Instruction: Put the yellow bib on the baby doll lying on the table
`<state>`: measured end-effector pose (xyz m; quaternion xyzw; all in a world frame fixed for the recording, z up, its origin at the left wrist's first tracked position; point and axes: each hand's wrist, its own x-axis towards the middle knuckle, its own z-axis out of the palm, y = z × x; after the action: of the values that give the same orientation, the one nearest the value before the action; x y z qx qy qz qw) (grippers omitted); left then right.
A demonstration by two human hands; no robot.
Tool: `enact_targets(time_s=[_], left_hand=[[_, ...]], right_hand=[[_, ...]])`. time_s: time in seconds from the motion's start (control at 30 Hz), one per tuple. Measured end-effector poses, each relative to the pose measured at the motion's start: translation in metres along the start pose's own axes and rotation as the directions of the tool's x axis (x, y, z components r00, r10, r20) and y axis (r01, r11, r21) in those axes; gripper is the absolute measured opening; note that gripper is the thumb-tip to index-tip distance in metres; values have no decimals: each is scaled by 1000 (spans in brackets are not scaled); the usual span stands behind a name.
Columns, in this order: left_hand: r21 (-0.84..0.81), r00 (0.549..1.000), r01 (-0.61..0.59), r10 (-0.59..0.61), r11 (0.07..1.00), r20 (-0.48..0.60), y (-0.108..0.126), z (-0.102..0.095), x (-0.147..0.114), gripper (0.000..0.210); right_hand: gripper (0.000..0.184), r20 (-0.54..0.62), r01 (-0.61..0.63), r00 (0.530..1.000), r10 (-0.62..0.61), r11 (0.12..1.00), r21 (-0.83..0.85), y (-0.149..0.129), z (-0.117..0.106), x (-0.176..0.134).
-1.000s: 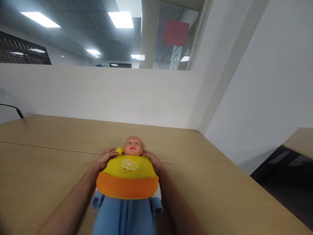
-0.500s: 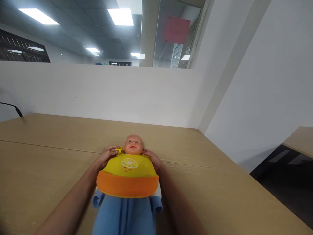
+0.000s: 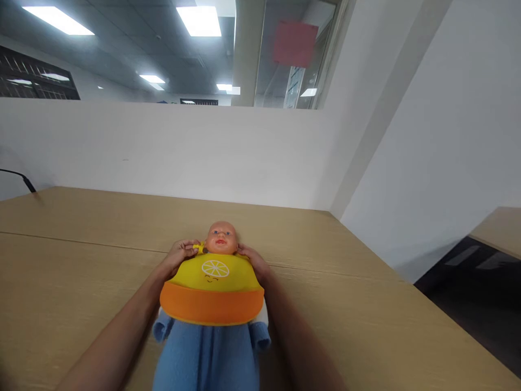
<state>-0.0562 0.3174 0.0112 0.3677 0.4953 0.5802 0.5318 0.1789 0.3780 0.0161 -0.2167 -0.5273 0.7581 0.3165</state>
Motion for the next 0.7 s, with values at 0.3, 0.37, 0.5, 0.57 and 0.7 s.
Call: enact_targets(time_s=[0.3, 0.37, 0.5, 0.57, 0.7], left_hand=[[137, 999, -45, 49, 990, -22, 6, 6, -3, 22], [166, 997, -73, 76, 984, -13, 7, 6, -3, 23], [221, 993, -104, 90, 970, 72, 9, -1, -4, 22], [238, 990, -94, 66, 967, 123, 11, -5, -4, 20], [213, 990, -32, 2, 976, 141, 13, -10, -2, 20]], right_hand=[[44, 3, -3, 1000, 3, 1000, -7, 5, -7, 2], [42, -8, -11, 1000, 11, 998, -59, 4, -8, -1], [28, -94, -52, 995, 32, 974, -221, 2, -13, -11], [20, -173, -76, 985, 18, 939, -334, 0, -18, -14], [23, -194, -43, 979, -66, 858, -512, -4, -30, -18]])
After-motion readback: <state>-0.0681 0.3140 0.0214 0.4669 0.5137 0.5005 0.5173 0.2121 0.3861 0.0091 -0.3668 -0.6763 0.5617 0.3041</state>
